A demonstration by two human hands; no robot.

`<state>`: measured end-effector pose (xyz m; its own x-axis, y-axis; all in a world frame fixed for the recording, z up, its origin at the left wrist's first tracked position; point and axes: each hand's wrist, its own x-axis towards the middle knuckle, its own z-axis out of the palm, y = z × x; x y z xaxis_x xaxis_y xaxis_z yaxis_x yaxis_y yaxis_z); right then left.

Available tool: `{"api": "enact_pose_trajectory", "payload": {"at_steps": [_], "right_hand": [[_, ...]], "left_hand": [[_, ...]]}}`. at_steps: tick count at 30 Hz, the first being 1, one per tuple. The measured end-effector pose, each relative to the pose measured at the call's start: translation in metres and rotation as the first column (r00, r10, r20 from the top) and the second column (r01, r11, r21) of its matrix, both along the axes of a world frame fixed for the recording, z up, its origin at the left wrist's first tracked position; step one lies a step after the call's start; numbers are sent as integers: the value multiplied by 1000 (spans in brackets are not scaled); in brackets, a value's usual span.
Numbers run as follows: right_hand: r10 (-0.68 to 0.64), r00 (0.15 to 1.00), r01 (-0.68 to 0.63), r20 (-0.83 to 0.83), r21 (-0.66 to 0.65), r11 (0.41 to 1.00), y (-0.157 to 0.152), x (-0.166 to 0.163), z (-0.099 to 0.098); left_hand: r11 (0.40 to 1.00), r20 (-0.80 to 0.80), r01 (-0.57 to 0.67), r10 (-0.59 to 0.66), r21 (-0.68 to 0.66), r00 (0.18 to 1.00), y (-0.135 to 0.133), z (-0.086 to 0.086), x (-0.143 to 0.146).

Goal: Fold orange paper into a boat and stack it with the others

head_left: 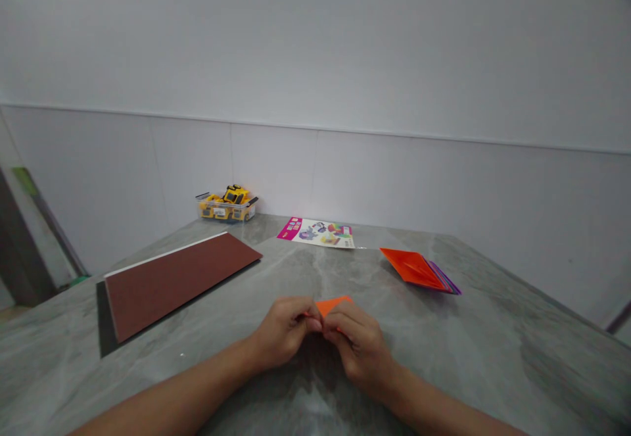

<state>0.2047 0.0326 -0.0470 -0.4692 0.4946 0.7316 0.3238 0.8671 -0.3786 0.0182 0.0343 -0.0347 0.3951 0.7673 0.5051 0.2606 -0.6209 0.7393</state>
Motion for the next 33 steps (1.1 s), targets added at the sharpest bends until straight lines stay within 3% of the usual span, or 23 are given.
{"api": "enact_pose_trajectory", "payload": {"at_steps": [10, 20, 28, 33], "right_hand": [[-115, 993, 114, 13, 40, 993, 2, -1, -2], [-24, 1000, 24, -13, -8, 1000, 0, -2, 0], [-149, 987, 149, -64, -10, 989, 2, -3, 0], [-188, 981, 189, -40, 32, 981, 0, -2, 1]], "left_hand": [[994, 46, -71, 75, -85, 996, 0, 1, 4], [998, 42, -49, 50, -46, 998, -3, 1, 7], [990, 73, -53, 63, -128, 995, -3, 1, 6], [993, 68, -48, 56, -112, 996, -2, 1, 4]]}}
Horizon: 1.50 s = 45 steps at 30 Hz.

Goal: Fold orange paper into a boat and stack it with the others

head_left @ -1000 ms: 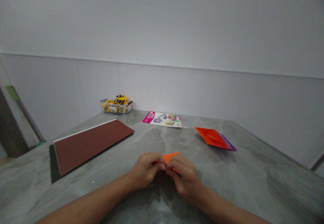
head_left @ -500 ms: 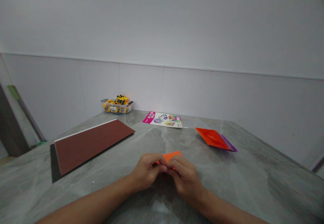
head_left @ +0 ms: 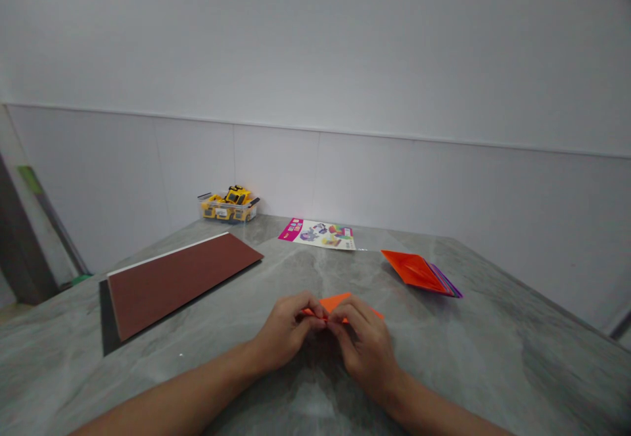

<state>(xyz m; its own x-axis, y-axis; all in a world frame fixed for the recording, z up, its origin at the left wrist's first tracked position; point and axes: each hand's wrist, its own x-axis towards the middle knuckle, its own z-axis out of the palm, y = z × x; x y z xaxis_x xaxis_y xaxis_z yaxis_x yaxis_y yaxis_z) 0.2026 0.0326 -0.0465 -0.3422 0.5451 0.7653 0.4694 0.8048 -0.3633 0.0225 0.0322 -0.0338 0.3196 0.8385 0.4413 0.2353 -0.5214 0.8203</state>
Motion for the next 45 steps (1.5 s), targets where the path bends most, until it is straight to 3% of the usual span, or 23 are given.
{"api": "enact_pose_trajectory", "payload": {"at_steps": [4, 11, 20, 33, 45], "right_hand": [[-11, 1000, 10, 26, 19, 1000, -1, 0, 1], [94, 995, -94, 18, -10, 996, -1, 1, 5], [-20, 1000, 20, 9, 21, 1000, 0, 2, 5], [47, 998, -46, -29, 42, 998, -8, 2, 4], [26, 998, -25, -64, 19, 1000, -9, 0, 5]], "left_hand": [[999, -25, 5, -3, 48, 1000, 0, 0, 1], [994, -70, 13, -5, 109, 998, -3, 2, 3], [989, -86, -39, 52, 143, 995, 3, -1, -2], [920, -221, 65, 24, 387, 975, -3, 5, 0], [896, -231, 59, 50, 441, 972, -5, 4, 0]]}}
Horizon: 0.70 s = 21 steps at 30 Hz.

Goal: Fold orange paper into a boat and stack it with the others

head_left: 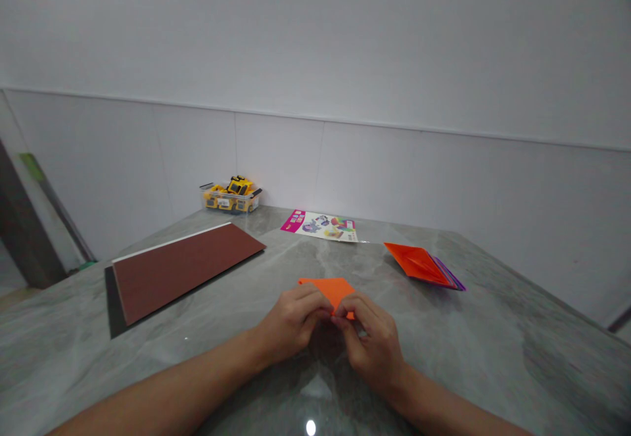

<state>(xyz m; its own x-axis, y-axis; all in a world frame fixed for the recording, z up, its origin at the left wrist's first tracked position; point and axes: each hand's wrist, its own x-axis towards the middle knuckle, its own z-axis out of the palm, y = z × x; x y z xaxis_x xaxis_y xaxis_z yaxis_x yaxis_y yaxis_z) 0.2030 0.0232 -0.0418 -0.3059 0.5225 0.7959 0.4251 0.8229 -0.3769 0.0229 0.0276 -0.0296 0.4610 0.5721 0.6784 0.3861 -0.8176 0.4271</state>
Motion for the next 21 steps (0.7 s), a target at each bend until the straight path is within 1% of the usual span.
{"api": "enact_pose_trajectory", "payload": {"at_steps": [6, 13, 21], "right_hand": [[12, 1000, -12, -11, -35, 999, 2, -2, 2], [1, 999, -2, -35, -20, 1000, 2, -1, 1], [-4, 1000, 3, -20, -45, 999, 2, -2, -1]], "left_hand": [[1000, -1, 1, -1, 3, 1000, -2, 2, 1], [999, 9, -26, 26, 18, 1000, -2, 6, 1], [1000, 1, -20, 20, 19, 1000, -2, 2, 0]]}}
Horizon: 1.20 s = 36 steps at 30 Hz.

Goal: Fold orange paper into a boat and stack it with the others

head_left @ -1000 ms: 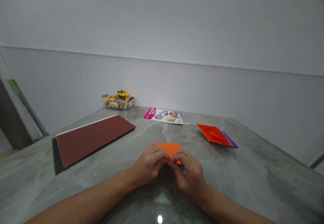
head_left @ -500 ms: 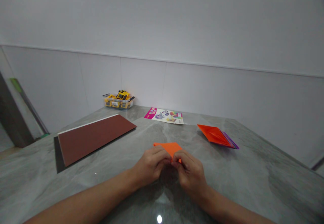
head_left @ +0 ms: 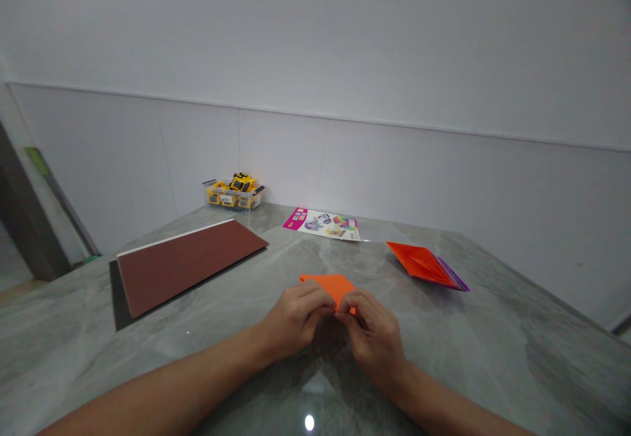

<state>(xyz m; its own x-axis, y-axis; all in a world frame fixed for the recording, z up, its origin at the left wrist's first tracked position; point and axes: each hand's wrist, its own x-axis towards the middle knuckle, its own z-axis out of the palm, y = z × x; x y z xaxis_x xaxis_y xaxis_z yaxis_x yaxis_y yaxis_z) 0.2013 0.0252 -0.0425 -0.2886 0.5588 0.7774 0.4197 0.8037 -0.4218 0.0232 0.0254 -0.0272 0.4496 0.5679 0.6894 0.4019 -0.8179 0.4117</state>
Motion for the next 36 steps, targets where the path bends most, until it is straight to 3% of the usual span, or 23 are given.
{"api": "enact_pose_trajectory", "payload": {"at_steps": [7, 16, 36], "right_hand": [[63, 998, -63, 8, 31, 998, 0, 0, 4], [-14, 999, 13, 40, 45, 999, 7, 3, -3], [-13, 993, 2, 114, 102, 995, 10, 3, -2]], "left_hand": [[1000, -4, 20, -20, 15, 1000, -2, 1, 2], [999, 53, -24, 22, 30, 998, 2, -1, 0], [1000, 40, -4, 3, 27, 999, -4, -1, 6]]}}
